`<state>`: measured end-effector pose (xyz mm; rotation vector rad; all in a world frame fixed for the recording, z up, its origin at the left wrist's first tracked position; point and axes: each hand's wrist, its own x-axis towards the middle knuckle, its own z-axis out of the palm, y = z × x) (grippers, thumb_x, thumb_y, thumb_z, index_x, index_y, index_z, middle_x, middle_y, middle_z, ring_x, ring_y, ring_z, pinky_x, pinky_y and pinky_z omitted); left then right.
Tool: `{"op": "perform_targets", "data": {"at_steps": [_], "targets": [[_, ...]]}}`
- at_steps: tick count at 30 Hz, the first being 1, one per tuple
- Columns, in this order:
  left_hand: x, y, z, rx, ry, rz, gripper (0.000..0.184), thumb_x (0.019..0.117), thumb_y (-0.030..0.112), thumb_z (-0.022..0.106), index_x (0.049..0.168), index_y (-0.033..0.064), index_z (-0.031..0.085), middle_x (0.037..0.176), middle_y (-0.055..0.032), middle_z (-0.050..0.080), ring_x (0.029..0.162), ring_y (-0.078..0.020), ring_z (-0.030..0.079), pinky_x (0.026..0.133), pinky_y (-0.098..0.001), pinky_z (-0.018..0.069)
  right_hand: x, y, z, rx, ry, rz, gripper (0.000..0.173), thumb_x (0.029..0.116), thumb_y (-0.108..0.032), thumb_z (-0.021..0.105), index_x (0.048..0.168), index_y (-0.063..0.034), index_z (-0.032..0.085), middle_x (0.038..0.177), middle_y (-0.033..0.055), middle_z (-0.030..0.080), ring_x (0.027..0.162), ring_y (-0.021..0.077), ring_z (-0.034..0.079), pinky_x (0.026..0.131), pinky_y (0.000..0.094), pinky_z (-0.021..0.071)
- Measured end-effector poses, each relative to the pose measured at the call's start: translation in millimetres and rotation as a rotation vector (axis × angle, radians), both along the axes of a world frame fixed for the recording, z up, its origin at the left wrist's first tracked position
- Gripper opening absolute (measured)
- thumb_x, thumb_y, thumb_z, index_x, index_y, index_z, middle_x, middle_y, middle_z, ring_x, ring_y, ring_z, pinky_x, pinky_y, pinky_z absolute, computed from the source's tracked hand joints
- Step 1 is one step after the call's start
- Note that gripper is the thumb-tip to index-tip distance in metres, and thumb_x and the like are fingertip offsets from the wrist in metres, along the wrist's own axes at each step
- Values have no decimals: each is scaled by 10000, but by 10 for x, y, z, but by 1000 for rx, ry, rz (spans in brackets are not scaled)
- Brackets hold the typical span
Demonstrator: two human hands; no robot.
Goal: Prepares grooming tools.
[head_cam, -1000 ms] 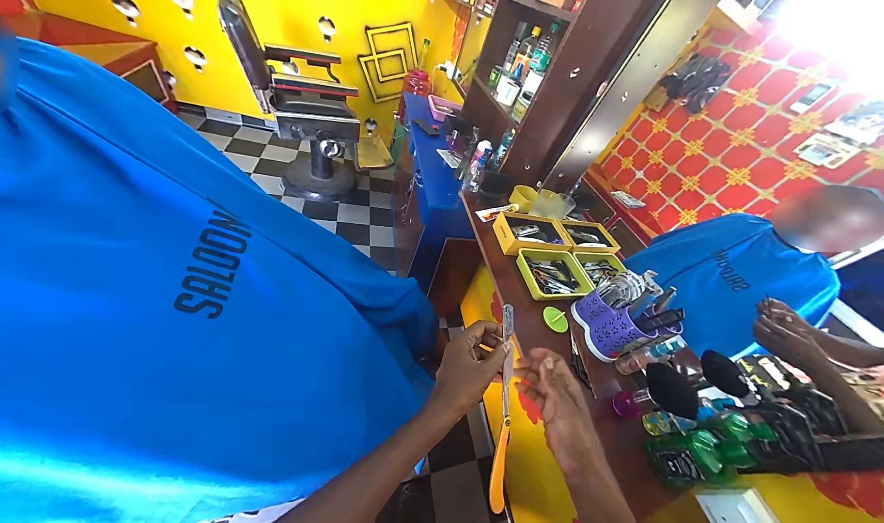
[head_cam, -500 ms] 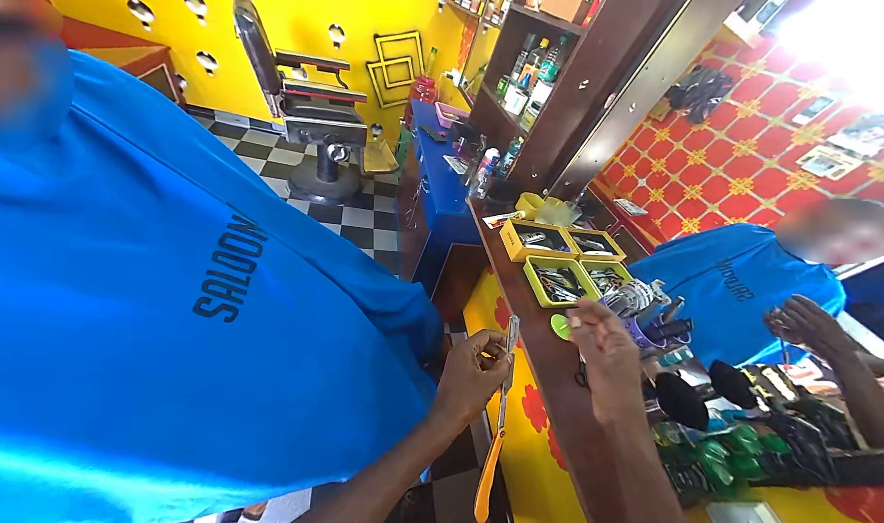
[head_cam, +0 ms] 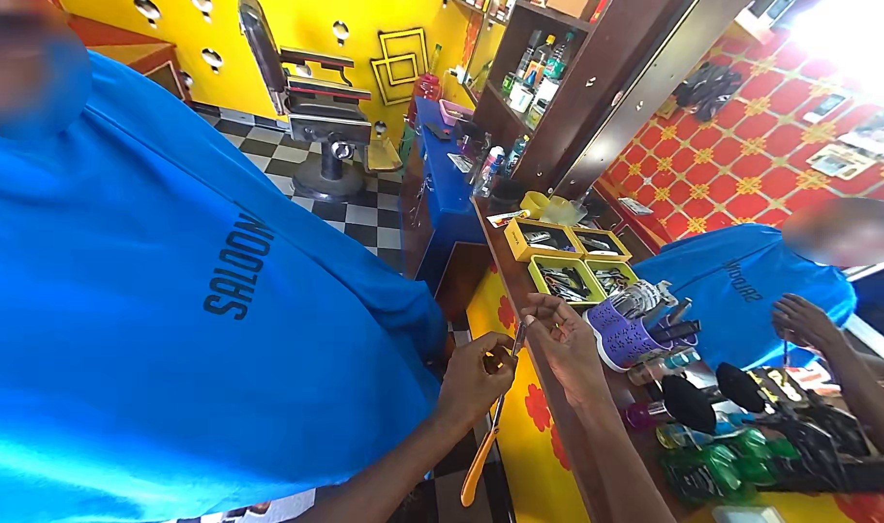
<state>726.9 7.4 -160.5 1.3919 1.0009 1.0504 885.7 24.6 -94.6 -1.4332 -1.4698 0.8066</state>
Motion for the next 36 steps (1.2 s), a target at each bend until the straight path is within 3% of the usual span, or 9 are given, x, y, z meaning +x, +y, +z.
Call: {"op": "perform_targets", "data": {"at_steps": [4, 12, 13, 16, 18, 30, 36], "targets": [[-1, 0, -9, 2, 8, -4, 288, 940, 226, 619, 1191, 107, 693, 980, 19, 705, 747, -46, 652, 685, -212, 551, -28, 4, -4, -25, -17, -26, 312, 932, -55, 706, 1238, -108, 675, 963, 43, 723, 831, 162, 677, 721, 294, 560], [-9, -9, -49, 10, 20, -10, 306, 937, 238, 616, 1203, 107, 693, 996, 11, 700, 763, -58, 651, 697, -230, 550, -4, 50, -51, -33, -20, 6, 341, 919, -43, 709, 1252, -101, 664, 926, 51, 716, 794, 170, 670, 701, 298, 558], [-11, -9, -61, 7, 21, -13, 304, 937, 239, 617, 1202, 112, 693, 993, 15, 700, 759, -60, 651, 697, -235, 553, 6, 60, -72, -18, -35, 11, 344, 913, -51, 707, 1250, -104, 667, 945, 49, 718, 818, 173, 678, 714, 307, 570], [-13, -17, -70, 0, 30, -18, 294, 939, 240, 623, 1199, 125, 699, 1005, 25, 702, 743, -59, 653, 692, -237, 560, 86, 57, -70, 36, -102, -24, 330, 926, -78, 679, 1252, -124, 664, 1123, 31, 697, 1042, 162, 667, 881, 337, 571], [-27, -25, -71, 2, 31, -15, 288, 946, 244, 620, 1197, 127, 698, 1003, 26, 692, 725, -55, 636, 678, -234, 549, 113, 20, -9, 54, -35, -81, 291, 938, -43, 659, 1224, -95, 669, 1132, 61, 695, 1065, 177, 660, 890, 331, 561], [-22, -7, -110, 9, 46, 4, 285, 935, 250, 631, 1177, 121, 710, 1035, 10, 689, 773, -67, 645, 706, -245, 553, 109, 18, -166, -20, -134, -64, 50, 910, -129, 755, 953, -103, 749, 998, 46, 707, 875, 159, 673, 782, 323, 573], [-66, 24, -120, -57, -17, 30, 285, 944, 251, 649, 1185, 107, 698, 1040, 6, 691, 755, -61, 653, 694, -232, 562, 171, 21, -225, -93, -89, -99, 69, 945, -128, 717, 963, -65, 740, 1004, 66, 695, 899, 165, 657, 788, 314, 550]]}}
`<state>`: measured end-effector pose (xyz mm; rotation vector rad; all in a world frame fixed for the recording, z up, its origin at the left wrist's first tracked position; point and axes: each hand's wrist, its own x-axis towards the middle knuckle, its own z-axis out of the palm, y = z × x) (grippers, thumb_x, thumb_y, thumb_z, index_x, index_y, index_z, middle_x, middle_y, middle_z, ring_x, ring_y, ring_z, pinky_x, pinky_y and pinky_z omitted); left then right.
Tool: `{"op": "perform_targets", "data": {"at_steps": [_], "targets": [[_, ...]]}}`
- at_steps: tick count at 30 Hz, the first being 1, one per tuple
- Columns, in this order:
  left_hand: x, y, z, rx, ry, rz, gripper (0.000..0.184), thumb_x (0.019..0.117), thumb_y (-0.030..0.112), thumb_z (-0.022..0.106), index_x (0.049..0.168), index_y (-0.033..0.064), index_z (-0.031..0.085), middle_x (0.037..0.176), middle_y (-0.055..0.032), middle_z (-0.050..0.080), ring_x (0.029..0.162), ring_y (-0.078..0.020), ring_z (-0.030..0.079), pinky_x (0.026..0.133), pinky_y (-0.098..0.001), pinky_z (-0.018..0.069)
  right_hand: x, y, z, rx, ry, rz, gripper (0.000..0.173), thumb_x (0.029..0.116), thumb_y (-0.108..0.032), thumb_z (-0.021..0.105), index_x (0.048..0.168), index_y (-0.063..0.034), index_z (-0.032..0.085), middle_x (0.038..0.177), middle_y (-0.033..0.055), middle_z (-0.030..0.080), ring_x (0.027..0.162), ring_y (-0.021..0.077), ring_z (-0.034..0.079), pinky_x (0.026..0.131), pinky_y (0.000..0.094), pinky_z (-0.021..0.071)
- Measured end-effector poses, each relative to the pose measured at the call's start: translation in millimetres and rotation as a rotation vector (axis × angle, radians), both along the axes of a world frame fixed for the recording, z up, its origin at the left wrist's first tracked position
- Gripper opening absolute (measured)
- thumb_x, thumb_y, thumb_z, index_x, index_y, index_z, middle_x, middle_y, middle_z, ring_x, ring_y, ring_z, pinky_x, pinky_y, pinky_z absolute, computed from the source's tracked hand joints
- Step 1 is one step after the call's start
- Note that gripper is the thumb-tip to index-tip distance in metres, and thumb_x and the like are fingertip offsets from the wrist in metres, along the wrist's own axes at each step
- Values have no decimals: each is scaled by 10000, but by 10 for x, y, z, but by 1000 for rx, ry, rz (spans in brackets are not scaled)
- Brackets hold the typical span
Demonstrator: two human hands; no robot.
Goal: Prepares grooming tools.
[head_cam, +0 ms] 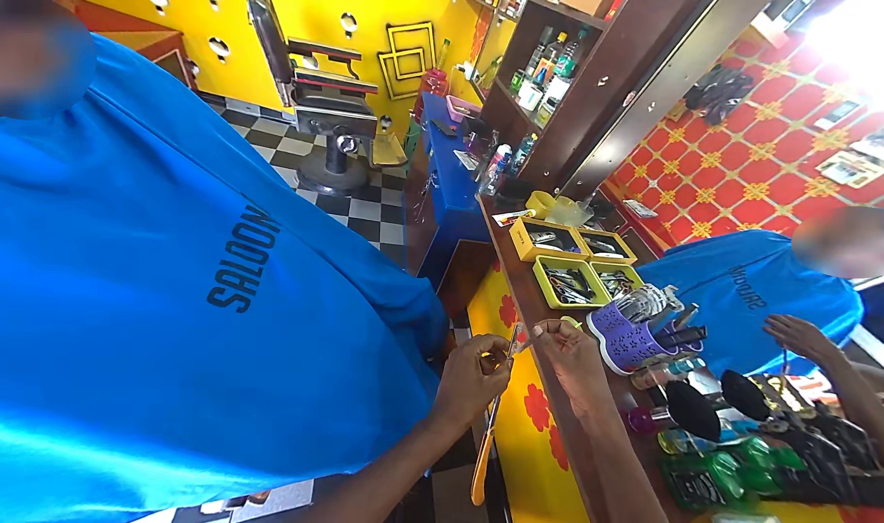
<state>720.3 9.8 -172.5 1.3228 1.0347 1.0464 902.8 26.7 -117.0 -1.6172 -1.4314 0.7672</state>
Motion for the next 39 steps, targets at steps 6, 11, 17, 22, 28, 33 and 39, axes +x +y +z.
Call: {"op": "perform_targets", "data": {"at_steps": [6, 11, 17, 22, 28, 33, 39], "targets": [[26, 106, -100, -146, -110, 40, 243, 945, 191, 688, 1161, 80, 691, 1045, -30, 696, 729, -108, 688, 678, -270, 609, 149, -6, -33, -18, 50, -104, 64, 950, -88, 705, 926, -31, 722, 858, 61, 687, 774, 132, 630, 694, 267, 511], [155, 276, -208, -238, -162, 66, 237, 949, 155, 696, 1162, 53, 679, 1033, -66, 695, 734, -141, 706, 656, -288, 625, 658, 491, 114, 39, -114, -69, 132, 974, -135, 686, 1029, -18, 714, 931, 85, 714, 789, 177, 656, 707, 382, 541], [309, 647, -347, -331, -182, 161, 214, 958, 117, 683, 1148, 20, 667, 1010, -95, 705, 742, -169, 721, 660, -321, 638, 1244, 1860, 501, 205, -299, -74, 283, 996, -214, 667, 1116, 41, 681, 1049, 202, 694, 957, 314, 661, 858, 560, 521], [511, 942, -434, -431, -201, 214, 198, 959, 91, 675, 1137, 7, 653, 987, -103, 701, 743, -180, 719, 658, -327, 638, 1599, 3274, 646, 258, -442, -53, 365, 1007, -282, 639, 1155, 50, 685, 1115, 286, 675, 1048, 450, 642, 920, 672, 470], [612, 1185, -490, -476, -225, 257, 191, 960, 74, 664, 1131, -4, 631, 971, -92, 687, 727, -160, 710, 666, -308, 633, 1785, 4637, 654, 245, -612, -106, 413, 1010, -320, 596, 1167, 51, 688, 1173, 363, 639, 1140, 558, 579, 951, 755, 376], [646, 1360, -440, -488, -262, 285, 178, 973, 63, 651, 1132, -13, 618, 986, -99, 682, 762, -178, 720, 701, -328, 644, 1572, 4941, 878, 44, -498, -174, 412, 1061, -216, 472, 1364, 36, 591, 1439, 298, 522, 1370, 407, 473, 1141, 557, 307], [675, 1673, -306, -444, -328, 364, 148, 976, 40, 654, 1101, -37, 629, 969, -130, 695, 788, -196, 725, 743, -337, 642, 1441, 4685, 726, 386, -192, 106, 404, 1003, -304, 595, 1301, -34, 628, 1251, 156, 646, 1042, 180, 641, 926, 383, 524]]}}
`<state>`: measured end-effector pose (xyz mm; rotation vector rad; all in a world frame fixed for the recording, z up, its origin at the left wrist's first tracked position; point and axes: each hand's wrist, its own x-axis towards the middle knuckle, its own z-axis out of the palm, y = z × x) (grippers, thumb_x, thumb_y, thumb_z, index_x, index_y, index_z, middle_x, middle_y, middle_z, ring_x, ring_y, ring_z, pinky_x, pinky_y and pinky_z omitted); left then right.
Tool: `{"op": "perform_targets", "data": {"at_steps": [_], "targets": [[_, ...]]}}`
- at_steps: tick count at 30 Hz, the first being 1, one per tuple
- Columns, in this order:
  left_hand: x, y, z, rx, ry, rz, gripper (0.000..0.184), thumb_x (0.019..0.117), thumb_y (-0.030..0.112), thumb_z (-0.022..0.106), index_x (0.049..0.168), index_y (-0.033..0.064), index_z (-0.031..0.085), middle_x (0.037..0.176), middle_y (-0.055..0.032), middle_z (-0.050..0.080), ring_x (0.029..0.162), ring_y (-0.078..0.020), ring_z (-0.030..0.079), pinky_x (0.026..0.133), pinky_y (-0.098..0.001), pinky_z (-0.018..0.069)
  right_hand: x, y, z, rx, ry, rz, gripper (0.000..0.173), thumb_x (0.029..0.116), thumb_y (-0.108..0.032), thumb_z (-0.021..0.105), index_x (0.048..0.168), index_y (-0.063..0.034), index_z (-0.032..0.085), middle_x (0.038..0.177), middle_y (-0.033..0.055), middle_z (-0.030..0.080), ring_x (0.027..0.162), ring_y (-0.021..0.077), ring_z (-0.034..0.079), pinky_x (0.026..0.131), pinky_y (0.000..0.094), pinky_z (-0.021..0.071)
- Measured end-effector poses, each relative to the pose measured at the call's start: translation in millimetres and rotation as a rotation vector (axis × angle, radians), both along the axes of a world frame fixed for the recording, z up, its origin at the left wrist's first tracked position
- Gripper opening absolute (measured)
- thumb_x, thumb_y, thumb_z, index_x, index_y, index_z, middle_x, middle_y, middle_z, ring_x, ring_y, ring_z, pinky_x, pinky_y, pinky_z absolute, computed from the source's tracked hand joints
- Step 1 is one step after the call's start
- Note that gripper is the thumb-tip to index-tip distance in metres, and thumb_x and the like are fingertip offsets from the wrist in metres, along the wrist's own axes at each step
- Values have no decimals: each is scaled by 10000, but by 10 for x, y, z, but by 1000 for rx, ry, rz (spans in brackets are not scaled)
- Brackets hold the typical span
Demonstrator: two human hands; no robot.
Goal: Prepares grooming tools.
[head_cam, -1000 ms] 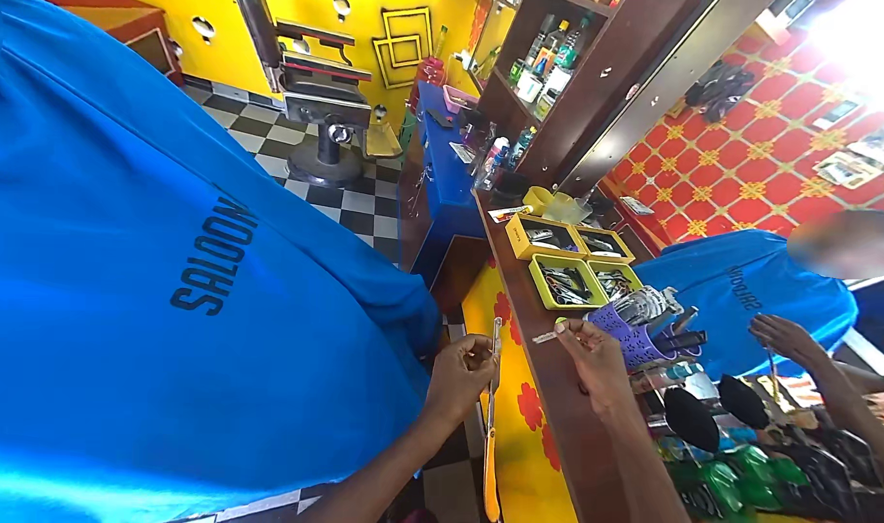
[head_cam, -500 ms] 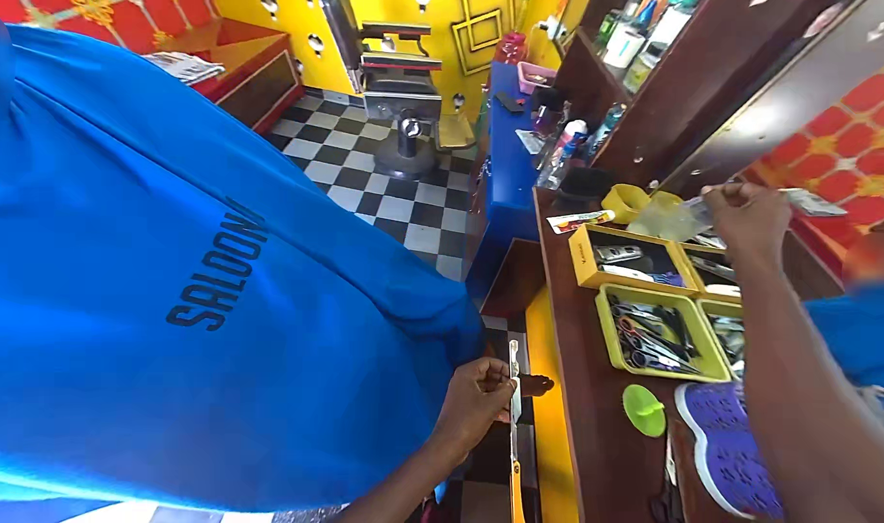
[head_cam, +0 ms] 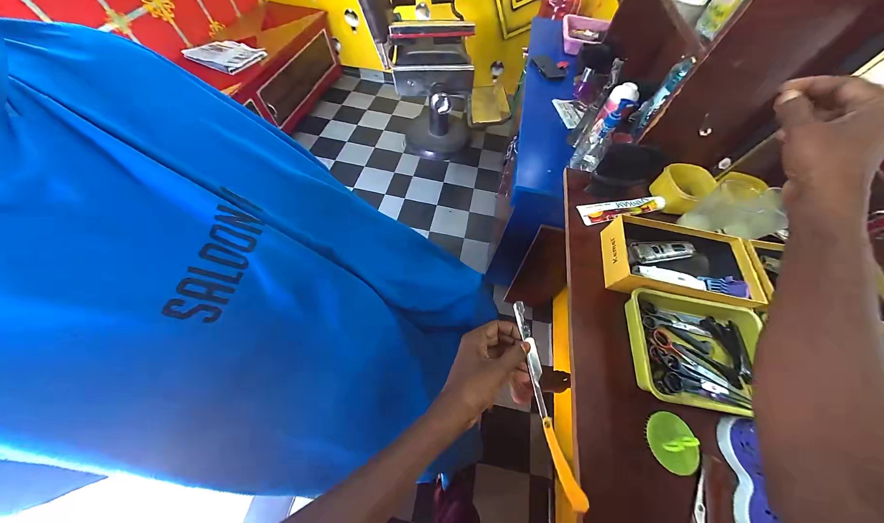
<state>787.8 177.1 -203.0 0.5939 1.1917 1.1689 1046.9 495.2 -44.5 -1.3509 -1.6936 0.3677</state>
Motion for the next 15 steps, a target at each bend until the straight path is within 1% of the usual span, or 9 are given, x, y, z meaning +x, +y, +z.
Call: {"op": "perform_targets", "data": {"at_steps": [2, 4, 6, 7, 8, 10, 12, 14, 15], "targets": [[-18, 71, 88, 20, -41, 57, 143, 973, 14, 650, 1106, -36, 632, 961, -141, 692, 800, -213, 721, 766, -356, 635, -275, -481, -1, -92, 60, 194, 376, 1017, -294, 603, 1277, -23, 621, 1188, 100, 652, 977, 128, 650, 872, 344, 555], [-50, 94, 156, 65, -85, 105, 161, 975, 4, 642, 1133, -23, 633, 1000, -145, 684, 810, -227, 716, 779, -380, 633, -487, -972, -123, -213, 105, 362, 296, 1036, -280, 576, 1197, -41, 648, 1104, 30, 687, 934, 89, 677, 858, 314, 581], [-101, 60, 220, 110, -125, 134, 167, 986, 20, 634, 1150, -10, 624, 1028, -148, 676, 814, -234, 713, 777, -383, 632, -660, -1516, -367, -344, 137, 482, 269, 1052, -232, 516, 1118, -35, 685, 1049, 42, 718, 916, 126, 690, 846, 345, 587], [-133, 33, 253, 124, -142, 148, 168, 988, 22, 632, 1153, -7, 625, 1028, -147, 678, 812, -231, 714, 773, -378, 632, -734, -1796, -519, -419, 131, 526, 305, 1070, -240, 463, 1105, -48, 698, 1042, 41, 725, 922, 138, 692, 848, 355, 587], [-165, -7, 270, 136, -156, 155, 166, 986, 19, 632, 1151, -4, 627, 1024, -144, 678, 811, -229, 713, 773, -376, 632, -784, -2080, -675, -513, 108, 567, 344, 1085, -273, 409, 1124, -76, 688, 1066, 35, 721, 952, 146, 684, 862, 366, 571], [-227, -112, 280, 149, -185, 158, 151, 981, 14, 637, 1131, -2, 628, 1014, -150, 676, 812, -238, 714, 775, -383, 632, -878, -2578, -945, -688, 116, 613, 400, 1087, -309, 377, 1148, -75, 696, 1056, 50, 719, 958, 166, 677, 862, 382, 559], [-282, -230, 273, 164, -221, 146, 153, 976, 0, 637, 1127, -14, 618, 1019, -171, 679, 826, -263, 721, 789, -407, 635, -970, -2959, -1074, -846, 213, 634, 434, 1088, -323, 361, 1123, -40, 687, 985, 58, 729, 922, 156, 689, 848, 352, 569], [-327, -359, 292, 162, -224, 108, 160, 973, -2, 641, 1130, -16, 612, 1023, -169, 674, 839, -262, 719, 802, -404, 632, -1057, -3263, -1144, -942, 391, 600, 391, 1099, -272, 368, 1058, -36, 678, 831, 24, 679, 771, 121, 670, 753, 302, 586], [-348, -417, 305, 158, -210, 86, 161, 973, 2, 645, 1130, -17, 614, 1024, -168, 675, 843, -260, 718, 805, -399, 631, -1091, -3386, -1176, -950, 463, 569, 363, 1094, -248, 382, 1024, -51, 679, 762, -6, 629, 704, 99, 626, 706, 279, 561]]}}
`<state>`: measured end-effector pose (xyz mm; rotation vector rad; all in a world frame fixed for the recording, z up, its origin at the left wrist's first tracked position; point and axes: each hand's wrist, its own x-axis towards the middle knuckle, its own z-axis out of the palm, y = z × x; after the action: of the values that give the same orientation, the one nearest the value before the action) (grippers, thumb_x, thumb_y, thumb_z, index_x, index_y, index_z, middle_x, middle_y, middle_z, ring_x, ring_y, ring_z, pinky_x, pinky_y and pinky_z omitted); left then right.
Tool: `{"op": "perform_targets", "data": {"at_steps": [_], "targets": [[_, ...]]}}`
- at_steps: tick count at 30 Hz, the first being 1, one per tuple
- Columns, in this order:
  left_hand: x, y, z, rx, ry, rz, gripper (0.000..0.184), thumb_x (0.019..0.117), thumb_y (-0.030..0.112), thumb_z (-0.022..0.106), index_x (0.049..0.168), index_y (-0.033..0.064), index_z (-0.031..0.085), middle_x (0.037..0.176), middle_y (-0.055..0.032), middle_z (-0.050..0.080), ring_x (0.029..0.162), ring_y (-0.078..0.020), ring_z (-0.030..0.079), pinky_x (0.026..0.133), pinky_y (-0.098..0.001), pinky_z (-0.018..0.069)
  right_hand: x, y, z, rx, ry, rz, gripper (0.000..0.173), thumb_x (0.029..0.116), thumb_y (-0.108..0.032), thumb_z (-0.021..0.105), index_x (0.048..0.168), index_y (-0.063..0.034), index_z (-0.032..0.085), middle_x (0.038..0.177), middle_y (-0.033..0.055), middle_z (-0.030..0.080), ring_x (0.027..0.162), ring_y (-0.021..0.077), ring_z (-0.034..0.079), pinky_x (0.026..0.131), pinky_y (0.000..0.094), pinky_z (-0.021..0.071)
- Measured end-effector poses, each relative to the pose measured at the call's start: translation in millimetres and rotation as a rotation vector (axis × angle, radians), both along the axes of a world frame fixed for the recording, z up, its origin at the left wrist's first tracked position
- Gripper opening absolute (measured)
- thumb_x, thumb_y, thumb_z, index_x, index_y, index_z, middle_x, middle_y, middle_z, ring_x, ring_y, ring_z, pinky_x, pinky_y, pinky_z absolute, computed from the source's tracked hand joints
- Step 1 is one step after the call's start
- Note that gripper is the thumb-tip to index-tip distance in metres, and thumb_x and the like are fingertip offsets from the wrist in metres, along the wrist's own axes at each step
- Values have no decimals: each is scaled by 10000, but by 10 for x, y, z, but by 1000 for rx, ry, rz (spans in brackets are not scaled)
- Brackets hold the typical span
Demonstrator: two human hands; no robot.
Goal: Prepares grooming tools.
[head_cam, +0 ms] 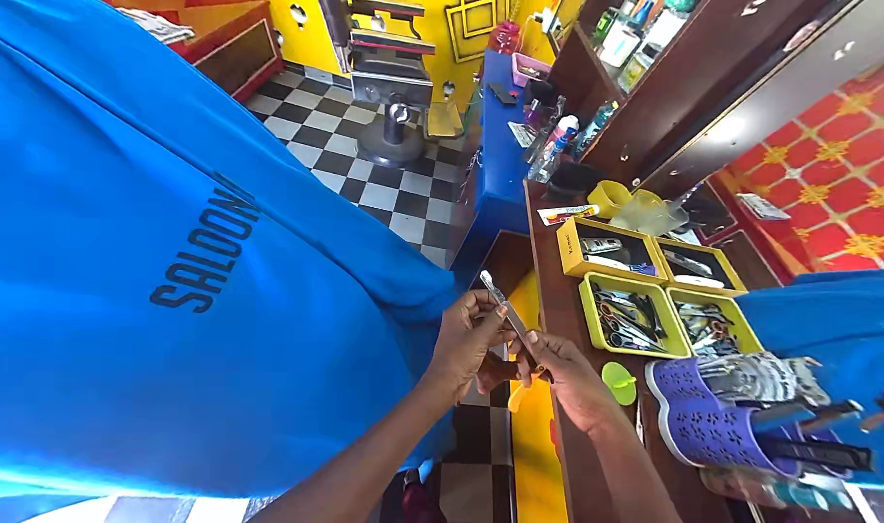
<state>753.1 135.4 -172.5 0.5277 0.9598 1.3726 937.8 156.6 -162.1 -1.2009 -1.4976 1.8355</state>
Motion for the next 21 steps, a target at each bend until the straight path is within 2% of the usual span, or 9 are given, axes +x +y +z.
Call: {"op": "perform_targets", "data": {"at_steps": [2, 4, 6, 9, 13, 15, 17, 19, 21], "targets": [[-39, -97, 13, 6, 30, -46, 160, 971, 7, 652, 1124, -26, 620, 1020, -163, 674, 849, -253, 722, 814, -389, 635, -47, -209, -35, -24, 69, -69, 327, 1087, -238, 383, 978, -93, 655, 687, -69, 538, 617, 43, 539, 634, 226, 500], [-76, -159, 10, 26, 71, -100, 172, 963, 15, 670, 1126, -23, 636, 1041, -155, 693, 869, -248, 730, 828, -379, 634, -47, -362, -34, -15, 90, -128, 308, 1087, -226, 383, 984, -97, 642, 681, -86, 512, 587, 17, 497, 593, 196, 466], [-113, -201, -7, 63, 111, -140, 265, 979, 55, 665, 1237, 9, 625, 1099, -141, 701, 921, -250, 731, 851, -377, 631, -7, -462, -30, 27, 51, -173, 291, 1085, -213, 396, 989, -95, 645, 696, -92, 523, 579, -4, 472, 569, 171, 433], [-125, -207, -29, 116, 124, -120, 369, 1055, 135, 549, 1424, 111, 543, 1110, -146, 692, 899, -272, 737, 820, -401, 638, 86, -536, -30, 68, 15, -171, 296, 1089, -217, 404, 989, -96, 656, 720, -95, 544, 577, -28, 436, 542, 148, 378], [15, -131, -50, 143, 201, -128, 247, 1066, 119, 521, 1254, 78, 675, 1067, -119, 728, 888, -244, 739, 803, -367, 636, 175, -503, -9, 74, -3, -157, 306, 1091, -224, 403, 983, -101, 661, 698, -109, 518, 569, -33, 419, 535, 145, 362], [123, -69, -59, 146, 263, -151, 264, 1072, 135, 512, 1269, 96, 683, 1087, -101, 730, 889, -219, 742, 804, -353, 637, 244, -390, 28, 106, -41, -172, 301, 1085, -228, 423, 972, -98, 670, 675, -111, 482, 559, -26, 408, 529, 151, 357], [189, 11, -60, 134, 319, -203, 352, 1085, 189, 493, 1419, 167, 602, 1190, -61, 699, 927, -199, 733, 826, -354, 634, 393, -184, 149, 191, -177, -215, 270, 1062, -233, 479, 985, -99, 700, 717, -89, 544, 582, -9, 449, 550, 174, 391], [224, 99, -72, 121, 376, -297, 473, 1092, 248, 478, 1562, 259, 421, 1317, -15, 663, 1000, -179, 724, 873, -357, 622, 615, 144, 397, 338, -371, -279, 260, 1060, -245, 489, 1054, -99, 704, 798, -50, 590, 634, 33, 486, 589, 222, 423], [274, 170, -131, 90, 405, -393, 532, 1084, 286, 499, 1592, 247, 348, 1331, -39, 647, 1024, -190, 720, 883, -371, 617, 943, 625, 724, 571, -631, -302, 285, 1077, -251, 489, 1145, -61, 691, 948, 55, 666, 757, 145, 575, 698, 363, 494]]}}
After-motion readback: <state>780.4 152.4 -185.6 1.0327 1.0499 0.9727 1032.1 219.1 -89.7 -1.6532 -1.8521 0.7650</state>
